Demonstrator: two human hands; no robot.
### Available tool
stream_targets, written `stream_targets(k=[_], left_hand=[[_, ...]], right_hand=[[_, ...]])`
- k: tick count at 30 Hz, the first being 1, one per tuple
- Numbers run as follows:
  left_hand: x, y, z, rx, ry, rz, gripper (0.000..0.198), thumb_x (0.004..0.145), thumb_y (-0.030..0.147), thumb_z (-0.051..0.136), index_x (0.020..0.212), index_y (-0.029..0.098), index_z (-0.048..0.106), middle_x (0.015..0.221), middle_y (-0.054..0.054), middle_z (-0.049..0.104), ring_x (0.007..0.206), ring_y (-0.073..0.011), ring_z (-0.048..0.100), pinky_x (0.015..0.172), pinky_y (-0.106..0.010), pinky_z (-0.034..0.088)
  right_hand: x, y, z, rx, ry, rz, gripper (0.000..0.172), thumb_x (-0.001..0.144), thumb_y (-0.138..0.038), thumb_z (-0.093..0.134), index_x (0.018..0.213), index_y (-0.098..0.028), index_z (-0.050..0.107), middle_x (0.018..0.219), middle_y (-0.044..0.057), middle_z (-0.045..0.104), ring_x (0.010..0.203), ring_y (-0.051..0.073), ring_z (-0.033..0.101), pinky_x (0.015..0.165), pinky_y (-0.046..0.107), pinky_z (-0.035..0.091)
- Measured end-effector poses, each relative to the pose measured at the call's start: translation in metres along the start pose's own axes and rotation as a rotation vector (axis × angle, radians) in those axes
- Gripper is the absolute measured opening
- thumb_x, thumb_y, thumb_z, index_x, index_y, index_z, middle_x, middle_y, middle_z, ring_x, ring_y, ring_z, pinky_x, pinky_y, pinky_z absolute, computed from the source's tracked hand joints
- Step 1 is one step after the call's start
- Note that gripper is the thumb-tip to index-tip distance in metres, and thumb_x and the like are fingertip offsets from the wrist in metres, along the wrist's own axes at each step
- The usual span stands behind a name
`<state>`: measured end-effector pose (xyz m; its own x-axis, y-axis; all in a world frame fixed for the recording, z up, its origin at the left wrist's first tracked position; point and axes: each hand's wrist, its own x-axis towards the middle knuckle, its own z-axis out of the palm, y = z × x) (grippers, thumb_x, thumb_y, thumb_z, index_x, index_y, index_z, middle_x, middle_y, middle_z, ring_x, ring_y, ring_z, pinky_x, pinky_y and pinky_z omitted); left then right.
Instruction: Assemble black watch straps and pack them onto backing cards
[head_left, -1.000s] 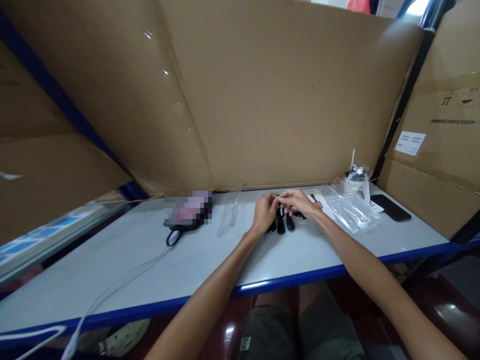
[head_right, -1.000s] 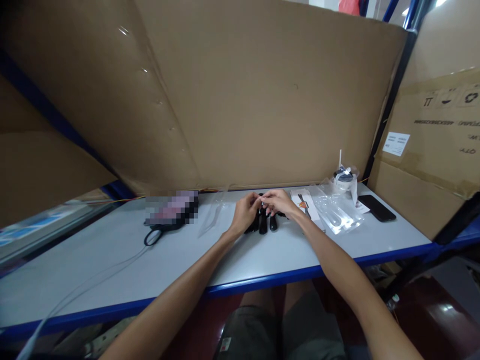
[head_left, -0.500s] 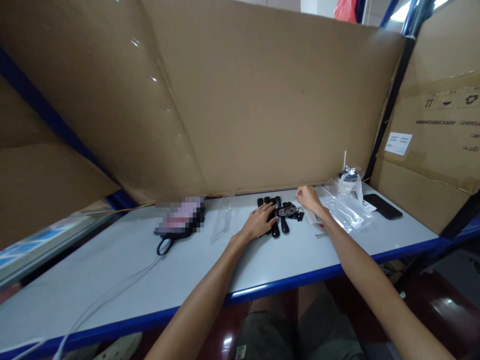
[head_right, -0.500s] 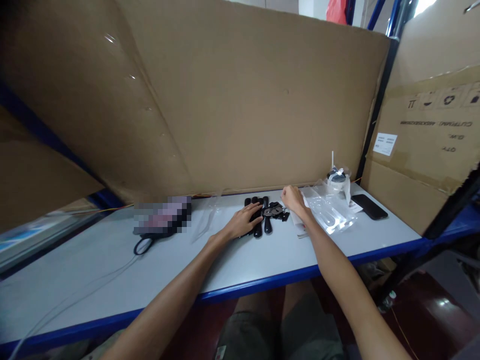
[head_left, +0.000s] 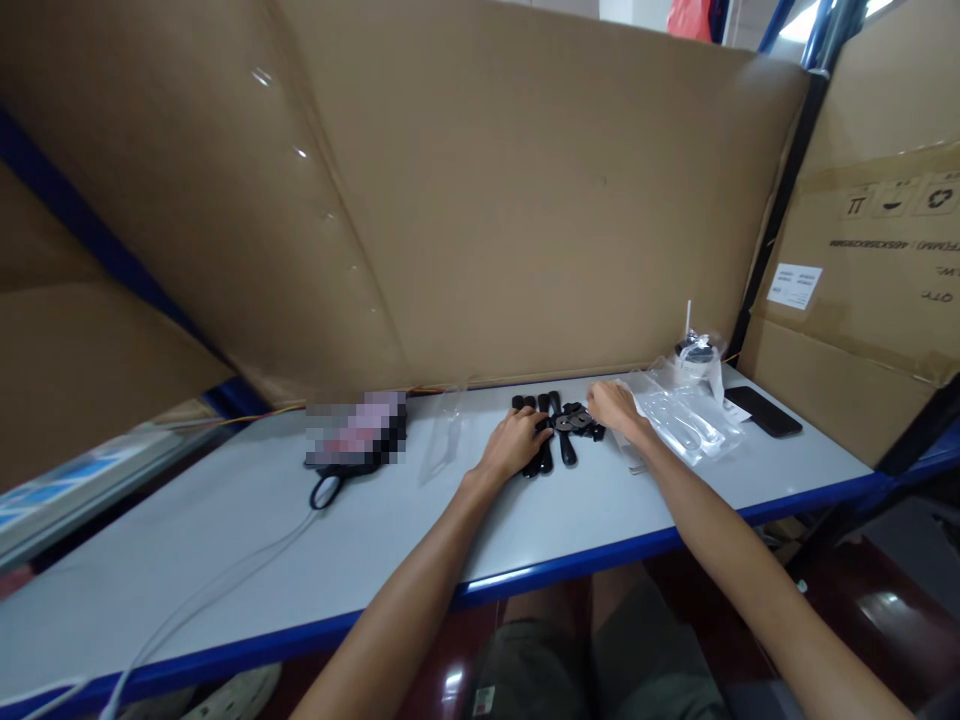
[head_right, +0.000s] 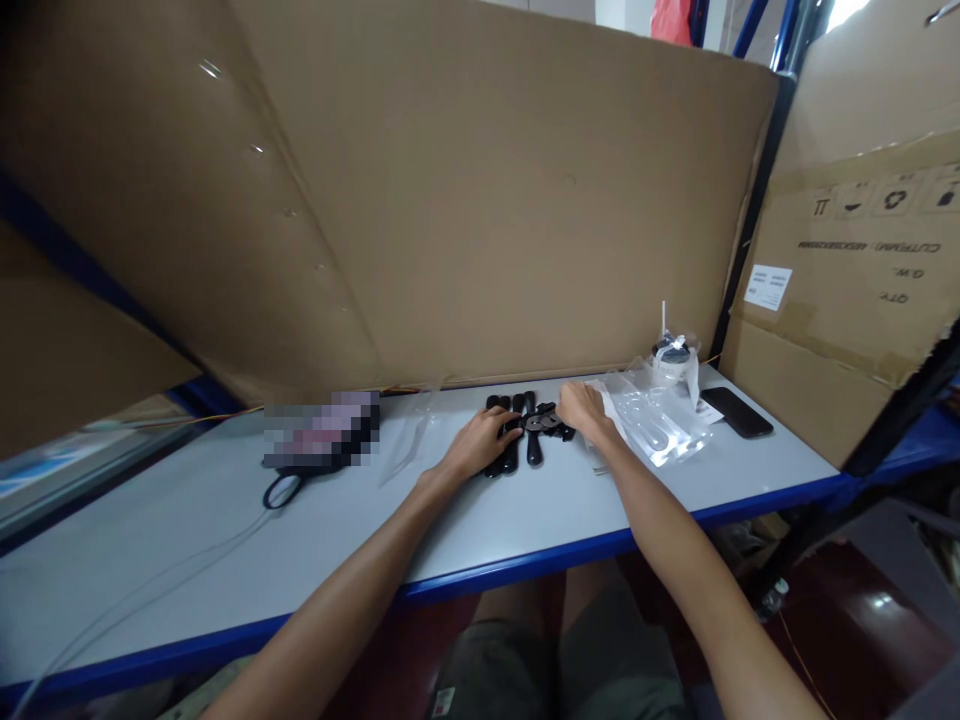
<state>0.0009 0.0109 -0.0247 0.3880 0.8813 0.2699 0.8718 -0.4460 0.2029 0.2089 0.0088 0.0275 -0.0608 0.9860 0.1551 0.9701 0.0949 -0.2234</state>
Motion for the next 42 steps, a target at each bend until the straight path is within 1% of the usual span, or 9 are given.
stream_targets(k=[2, 6, 10, 14, 19, 24, 28, 33, 42], left_hand=[[-0.001, -0.001, 0.001, -0.019, 0.024, -0.007, 0.04, 0.099, 0.035, 0.052, 0.133, 0.02, 0.067, 0.129, -0.013, 0.066, 0.119, -0.0308, 0.059, 0.1, -0.04, 0.049], [0.001, -0.008, 0.007, -0.079, 0.097, -0.002, 0.037, 0.098, 0.032, 0.052, 0.128, 0.02, 0.071, 0.136, -0.013, 0.064, 0.123, -0.0306, 0.058, 0.106, -0.042, 0.046], [0.006, -0.015, 0.01, -0.178, 0.186, -0.02, 0.037, 0.097, 0.02, 0.046, 0.121, 0.017, 0.075, 0.132, -0.012, 0.067, 0.125, -0.0275, 0.059, 0.111, -0.04, 0.043], [0.007, -0.02, 0.006, -0.247, 0.277, -0.1, 0.042, 0.094, 0.011, 0.041, 0.117, 0.015, 0.076, 0.131, -0.012, 0.069, 0.125, -0.026, 0.061, 0.11, -0.037, 0.045], [0.006, -0.021, 0.007, -0.311, 0.289, -0.202, 0.047, 0.087, 0.004, 0.042, 0.119, 0.014, 0.075, 0.13, -0.012, 0.071, 0.123, -0.0267, 0.064, 0.109, -0.038, 0.047], [0.01, -0.021, 0.014, -0.392, 0.267, -0.234, 0.042, 0.089, 0.006, 0.046, 0.121, 0.011, 0.073, 0.128, -0.015, 0.072, 0.125, -0.0265, 0.064, 0.11, -0.038, 0.046], [0.011, -0.02, 0.018, -0.439, 0.263, -0.249, 0.041, 0.088, 0.007, 0.05, 0.122, 0.011, 0.073, 0.129, -0.014, 0.072, 0.126, -0.0258, 0.064, 0.111, -0.037, 0.045], [0.013, -0.02, 0.023, -0.535, 0.302, -0.28, 0.043, 0.09, 0.007, 0.045, 0.124, 0.011, 0.072, 0.132, -0.014, 0.07, 0.128, -0.0252, 0.062, 0.113, -0.039, 0.044], [0.018, -0.03, 0.023, -0.715, 0.368, -0.358, 0.043, 0.093, 0.014, 0.042, 0.125, 0.015, 0.071, 0.128, -0.009, 0.073, 0.123, -0.0205, 0.065, 0.112, -0.036, 0.046]], right_hand=[[-0.001, -0.003, 0.0, 0.025, 0.028, -0.044, 0.03, 0.091, -0.015, 0.054, 0.109, -0.019, 0.078, 0.112, 0.013, 0.077, 0.107, 0.025, 0.07, 0.082, 0.028, 0.046], [-0.005, -0.01, 0.002, 0.077, -0.018, -0.238, 0.031, 0.089, -0.021, 0.06, 0.114, -0.026, 0.077, 0.112, 0.006, 0.078, 0.105, 0.023, 0.069, 0.082, 0.026, 0.046], [-0.009, -0.014, 0.008, 0.032, -0.062, -0.379, 0.033, 0.09, -0.023, 0.06, 0.117, -0.027, 0.077, 0.123, 0.007, 0.073, 0.111, 0.025, 0.066, 0.087, 0.028, 0.047], [-0.009, -0.014, 0.012, -0.021, -0.077, -0.39, 0.035, 0.086, -0.018, 0.059, 0.117, -0.02, 0.076, 0.122, 0.012, 0.071, 0.111, 0.027, 0.064, 0.088, 0.03, 0.047], [-0.007, -0.015, 0.012, -0.03, -0.086, -0.4, 0.033, 0.083, -0.016, 0.06, 0.112, -0.017, 0.077, 0.12, 0.013, 0.073, 0.108, 0.028, 0.066, 0.083, 0.029, 0.047], [-0.007, -0.017, 0.011, 0.001, -0.142, -0.455, 0.03, 0.082, -0.015, 0.062, 0.108, -0.019, 0.077, 0.112, 0.01, 0.077, 0.104, 0.025, 0.067, 0.083, 0.028, 0.045], [-0.008, -0.017, 0.011, 0.015, -0.13, -0.456, 0.029, 0.082, -0.013, 0.063, 0.107, -0.019, 0.077, 0.111, 0.011, 0.076, 0.102, 0.025, 0.067, 0.081, 0.027, 0.044], [-0.007, -0.015, 0.014, 0.057, -0.116, -0.467, 0.024, 0.082, -0.013, 0.064, 0.1, -0.021, 0.079, 0.107, 0.009, 0.077, 0.098, 0.024, 0.068, 0.078, 0.027, 0.043], [-0.001, -0.011, 0.026, 0.132, -0.083, -0.472, 0.035, 0.077, -0.01, 0.065, 0.108, -0.022, 0.078, 0.112, 0.007, 0.077, 0.105, 0.023, 0.068, 0.085, 0.027, 0.045]])
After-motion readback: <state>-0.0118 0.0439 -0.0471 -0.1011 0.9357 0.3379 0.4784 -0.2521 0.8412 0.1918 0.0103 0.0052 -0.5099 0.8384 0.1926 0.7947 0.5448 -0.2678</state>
